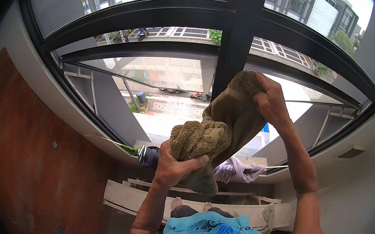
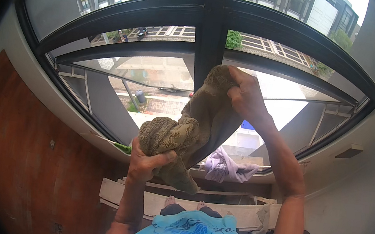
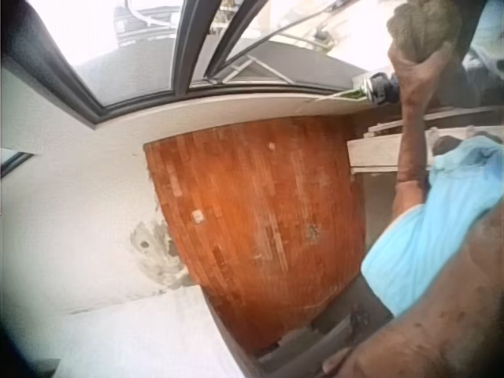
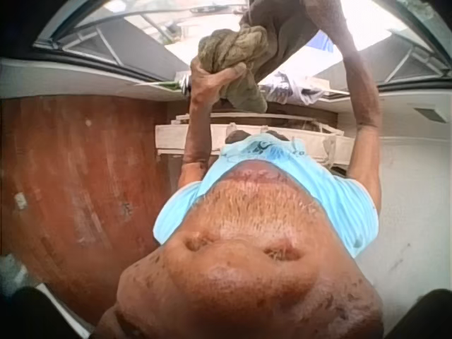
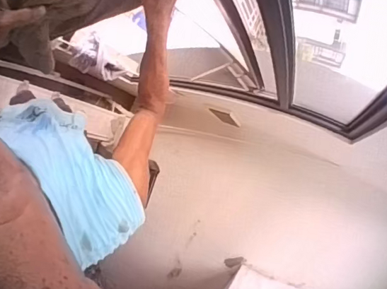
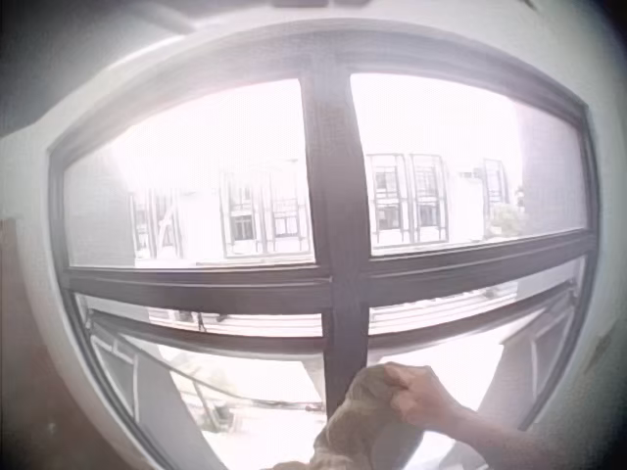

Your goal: The person wipes the black metal window frame with a beige cloth, moving along the top and side edges. They adjust the cloth and reposition their hands to reach different sections of the frame while standing on wooden planks.

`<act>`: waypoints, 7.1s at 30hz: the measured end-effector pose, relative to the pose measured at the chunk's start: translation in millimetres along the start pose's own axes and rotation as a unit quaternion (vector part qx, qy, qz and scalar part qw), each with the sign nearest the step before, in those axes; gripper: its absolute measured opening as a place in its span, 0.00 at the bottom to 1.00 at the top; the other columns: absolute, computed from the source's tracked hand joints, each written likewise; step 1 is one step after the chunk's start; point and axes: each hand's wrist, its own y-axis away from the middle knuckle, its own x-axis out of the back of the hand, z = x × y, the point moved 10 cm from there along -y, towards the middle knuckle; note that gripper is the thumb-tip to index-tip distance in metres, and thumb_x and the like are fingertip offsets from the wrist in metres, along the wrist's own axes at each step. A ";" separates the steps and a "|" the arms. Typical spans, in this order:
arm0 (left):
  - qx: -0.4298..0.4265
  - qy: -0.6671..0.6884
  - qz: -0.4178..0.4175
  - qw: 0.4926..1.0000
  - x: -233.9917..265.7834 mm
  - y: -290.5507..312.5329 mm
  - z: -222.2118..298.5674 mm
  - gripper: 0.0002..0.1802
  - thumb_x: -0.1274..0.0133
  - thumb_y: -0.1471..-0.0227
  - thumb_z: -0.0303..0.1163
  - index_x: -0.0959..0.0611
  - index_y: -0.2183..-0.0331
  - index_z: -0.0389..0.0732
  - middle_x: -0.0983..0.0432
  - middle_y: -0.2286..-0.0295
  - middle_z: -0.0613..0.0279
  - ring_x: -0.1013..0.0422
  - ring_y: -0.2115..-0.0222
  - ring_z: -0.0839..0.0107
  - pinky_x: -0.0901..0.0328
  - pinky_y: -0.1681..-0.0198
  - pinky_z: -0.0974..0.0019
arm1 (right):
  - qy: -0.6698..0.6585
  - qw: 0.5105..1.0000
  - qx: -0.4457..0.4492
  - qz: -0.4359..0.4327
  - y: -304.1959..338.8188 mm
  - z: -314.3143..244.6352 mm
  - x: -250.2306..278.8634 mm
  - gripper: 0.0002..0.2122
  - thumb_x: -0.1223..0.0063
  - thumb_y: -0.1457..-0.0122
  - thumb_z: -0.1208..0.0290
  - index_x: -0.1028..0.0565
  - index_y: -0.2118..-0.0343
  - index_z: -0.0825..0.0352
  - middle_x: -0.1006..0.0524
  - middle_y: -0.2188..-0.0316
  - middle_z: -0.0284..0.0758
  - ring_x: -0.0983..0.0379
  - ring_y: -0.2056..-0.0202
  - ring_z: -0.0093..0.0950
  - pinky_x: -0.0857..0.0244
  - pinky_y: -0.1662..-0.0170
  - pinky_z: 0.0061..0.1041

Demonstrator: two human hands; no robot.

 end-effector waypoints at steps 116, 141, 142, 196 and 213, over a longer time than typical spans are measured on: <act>0.160 0.021 -0.256 0.953 -259.2 -96.0 -187.7 0.21 0.36 0.54 0.28 0.20 0.56 0.32 0.21 0.64 0.64 0.28 0.64 0.74 0.33 0.56 0.70 | 0.600 0.746 -0.141 0.252 78.4 195.9 275.3 0.13 0.41 0.51 0.81 0.19 0.61 0.63 0.25 0.62 0.37 0.25 0.55 0.37 0.24 0.56 0.36; 0.175 0.009 -0.107 0.979 -107.4 -39.2 -155.4 0.22 0.36 0.53 0.25 0.21 0.54 0.30 0.19 0.63 0.58 0.23 0.64 0.72 0.27 0.57 0.68 | 0.348 0.921 0.055 0.167 -29.6 50.3 30.2 0.07 0.49 0.49 0.86 0.25 0.69 0.68 0.30 0.67 0.37 0.27 0.58 0.37 0.28 0.60 0.40; 0.175 0.015 -0.105 0.979 -103.3 -38.6 -155.1 0.22 0.37 0.53 0.25 0.21 0.54 0.30 0.19 0.63 0.57 0.22 0.64 0.72 0.27 0.57 0.68 | 0.340 0.927 0.062 0.148 -31.5 47.5 22.3 0.05 0.48 0.48 0.84 0.24 0.69 0.68 0.29 0.65 0.38 0.27 0.56 0.37 0.27 0.58 0.39; 0.128 0.042 -0.046 0.990 -94.5 -29.9 -134.0 0.23 0.38 0.53 0.20 0.22 0.53 0.29 0.19 0.63 0.56 0.21 0.66 0.70 0.26 0.57 0.68 | 0.480 0.873 0.021 0.080 -1.9 95.9 89.5 0.17 0.44 0.46 0.79 0.21 0.53 0.56 0.24 0.68 0.35 0.21 0.64 0.35 0.24 0.63 0.35; 0.168 0.077 -0.234 0.954 -245.7 -75.7 -178.4 0.21 0.38 0.51 0.24 0.21 0.53 0.33 0.20 0.61 0.63 0.26 0.61 0.75 0.31 0.54 0.69 | 0.608 0.762 -0.022 0.221 75.3 180.4 260.9 0.15 0.45 0.48 0.81 0.18 0.58 0.57 0.23 0.65 0.35 0.21 0.63 0.36 0.24 0.59 0.34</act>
